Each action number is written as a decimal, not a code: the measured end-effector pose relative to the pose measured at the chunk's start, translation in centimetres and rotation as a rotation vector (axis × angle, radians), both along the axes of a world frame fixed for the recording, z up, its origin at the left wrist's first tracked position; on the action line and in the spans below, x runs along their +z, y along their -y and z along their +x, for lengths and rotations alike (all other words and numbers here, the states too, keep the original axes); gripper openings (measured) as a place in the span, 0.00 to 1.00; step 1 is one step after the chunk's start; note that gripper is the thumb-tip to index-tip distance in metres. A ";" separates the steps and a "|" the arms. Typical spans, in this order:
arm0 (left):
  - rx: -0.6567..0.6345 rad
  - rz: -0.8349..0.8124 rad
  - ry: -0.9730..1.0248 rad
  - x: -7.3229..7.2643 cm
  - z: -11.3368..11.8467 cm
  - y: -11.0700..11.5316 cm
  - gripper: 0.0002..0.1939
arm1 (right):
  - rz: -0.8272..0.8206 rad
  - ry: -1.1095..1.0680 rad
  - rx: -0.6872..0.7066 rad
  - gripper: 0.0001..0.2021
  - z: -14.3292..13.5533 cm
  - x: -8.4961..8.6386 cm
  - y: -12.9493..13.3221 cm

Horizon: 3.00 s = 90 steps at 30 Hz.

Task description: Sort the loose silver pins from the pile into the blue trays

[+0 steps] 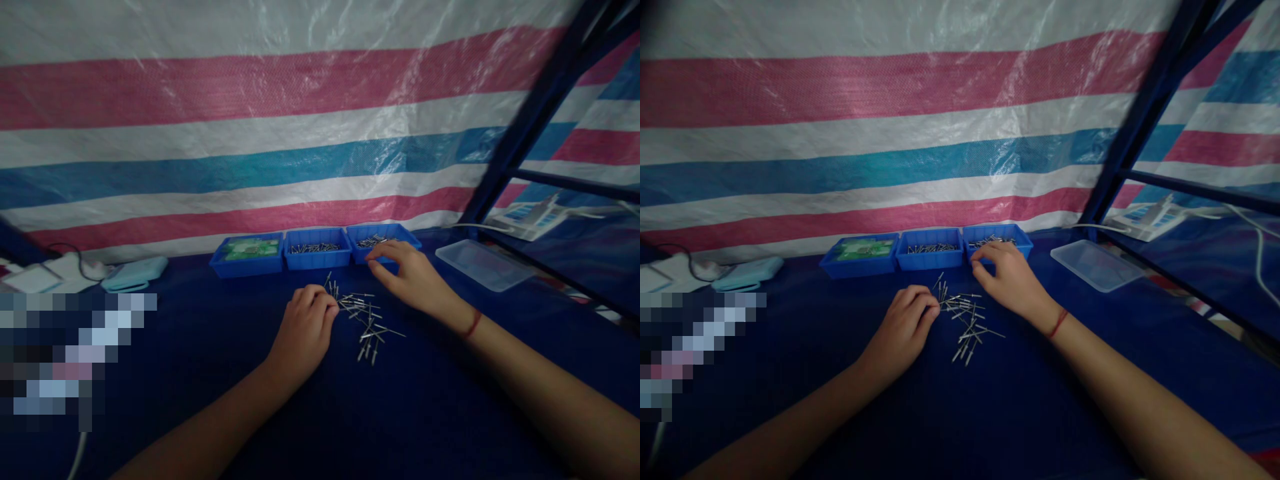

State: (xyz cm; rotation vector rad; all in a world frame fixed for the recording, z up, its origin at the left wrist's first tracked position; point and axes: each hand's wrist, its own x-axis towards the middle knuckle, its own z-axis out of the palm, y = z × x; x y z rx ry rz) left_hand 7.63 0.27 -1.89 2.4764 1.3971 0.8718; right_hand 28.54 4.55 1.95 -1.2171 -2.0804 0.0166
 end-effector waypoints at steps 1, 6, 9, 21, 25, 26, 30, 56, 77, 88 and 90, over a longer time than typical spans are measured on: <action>0.018 0.012 0.055 0.0 -0.1 -0.2 0.07 | -0.045 -0.013 0.088 0.07 -0.4 0.0 0.4; 0.043 0.026 0.186 -0.3 -0.5 -0.8 0.07 | -0.211 -0.045 0.354 0.11 -2.2 -0.3 2.3; 0.038 0.049 0.182 -0.3 -0.5 -0.8 0.07 | -0.152 0.084 0.329 0.07 -3.0 -0.6 3.0; 0.010 0.088 0.337 0.2 -0.4 -0.4 0.10 | -0.180 -0.103 0.224 0.07 -3.4 -0.5 3.2; -0.023 0.116 0.354 0.5 -0.4 -0.4 0.06 | -0.277 -0.198 0.241 0.07 -3.6 -0.7 3.2; -0.022 0.129 0.360 0.5 -0.4 -0.4 0.06 | -0.297 -0.211 0.248 0.07 -3.7 -0.7 3.2; 0.005 0.187 0.371 0.7 -0.5 -0.2 0.05 | -0.344 -0.250 0.272 0.07 -3.9 -0.7 3.4; -0.007 0.180 0.377 0.6 -0.4 -0.2 0.05 | -0.338 -0.303 0.257 0.04 -4.0 -0.7 3.4; -0.021 0.071 0.306 0.2 -0.1 -0.1 0.10 | 0.366 -0.182 -0.189 0.07 -0.2 0.6 0.0; -0.282 0.001 -0.069 0.7 0.1 0.8 0.18 | 0.201 -0.003 -0.353 0.12 2.9 -1.6 -3.3; -0.269 0.012 -0.088 0.6 0.2 0.7 0.16 | 0.190 -0.011 -0.305 0.11 2.3 -1.2 -2.7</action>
